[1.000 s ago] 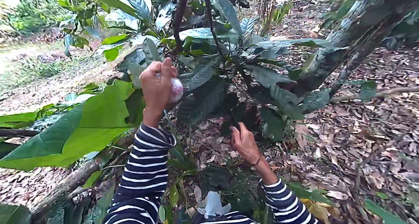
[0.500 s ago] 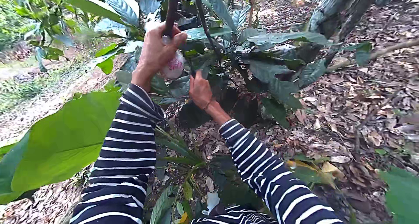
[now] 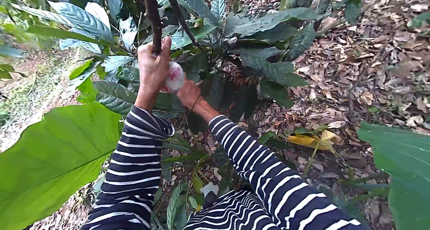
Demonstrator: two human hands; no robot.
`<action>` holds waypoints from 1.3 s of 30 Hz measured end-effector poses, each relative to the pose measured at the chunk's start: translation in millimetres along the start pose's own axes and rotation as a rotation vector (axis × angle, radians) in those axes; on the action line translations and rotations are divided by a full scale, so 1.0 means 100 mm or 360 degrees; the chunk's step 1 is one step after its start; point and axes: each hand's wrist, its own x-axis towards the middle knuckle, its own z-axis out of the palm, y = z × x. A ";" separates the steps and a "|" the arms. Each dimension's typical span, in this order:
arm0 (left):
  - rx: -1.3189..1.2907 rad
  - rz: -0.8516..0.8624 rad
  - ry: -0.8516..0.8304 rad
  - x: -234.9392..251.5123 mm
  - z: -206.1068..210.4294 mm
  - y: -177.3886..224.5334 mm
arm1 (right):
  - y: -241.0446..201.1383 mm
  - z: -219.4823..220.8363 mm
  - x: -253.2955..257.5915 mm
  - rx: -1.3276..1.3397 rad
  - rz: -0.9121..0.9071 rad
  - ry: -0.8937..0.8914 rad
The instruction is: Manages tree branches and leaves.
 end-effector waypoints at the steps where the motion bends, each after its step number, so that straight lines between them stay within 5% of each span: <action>1: -0.0024 0.0001 0.0008 -0.02 0.08 -0.02 | 0.07 0.00 0.06 0.0033 0.0020 -0.0035; 4: -0.0123 0.0002 0.0013 -0.16 0.24 0.08 | 0.50 0.03 0.31 0.0080 0.0246 -0.0181; 7: -0.0130 0.0075 0.0021 0.00 -0.03 0.22 | 0.91 0.18 0.37 -0.0038 0.0492 -0.0156; 14: 0.0092 0.0185 0.0004 0.06 -0.46 0.09 | 1.47 0.60 -0.63 0.0361 0.0545 -0.0381; 17: 0.0165 0.0171 0.0350 -0.17 -0.45 -0.01 | 2.06 0.73 -1.21 0.0181 0.0165 -0.0486; 19: 0.0070 0.0276 0.0733 -0.40 -0.33 -0.20 | 1.99 0.50 -1.29 -0.0167 0.0681 -0.1092; 21: -0.0046 0.0115 0.0952 -0.67 -0.14 -0.48 | 2.25 0.46 -1.51 -0.0193 0.0740 -0.1216; 26: -0.0274 -0.0807 0.0416 -0.55 0.21 -1.30 | 2.59 0.04 -2.10 -0.0244 0.0922 -0.1125; 32: -0.0378 -0.0314 0.0009 0.25 -0.01 -1.21 | 2.63 -0.52 -2.51 -0.0268 0.1068 -0.0794; 35: -0.0544 -0.0127 0.0055 0.41 -0.01 -1.12 | 2.63 -0.66 -2.67 -0.0277 0.1107 -0.0644; 39: -0.0821 -0.0596 0.0238 -0.13 0.29 -1.66 | 2.58 -0.67 -2.82 -0.0295 0.1150 -0.0603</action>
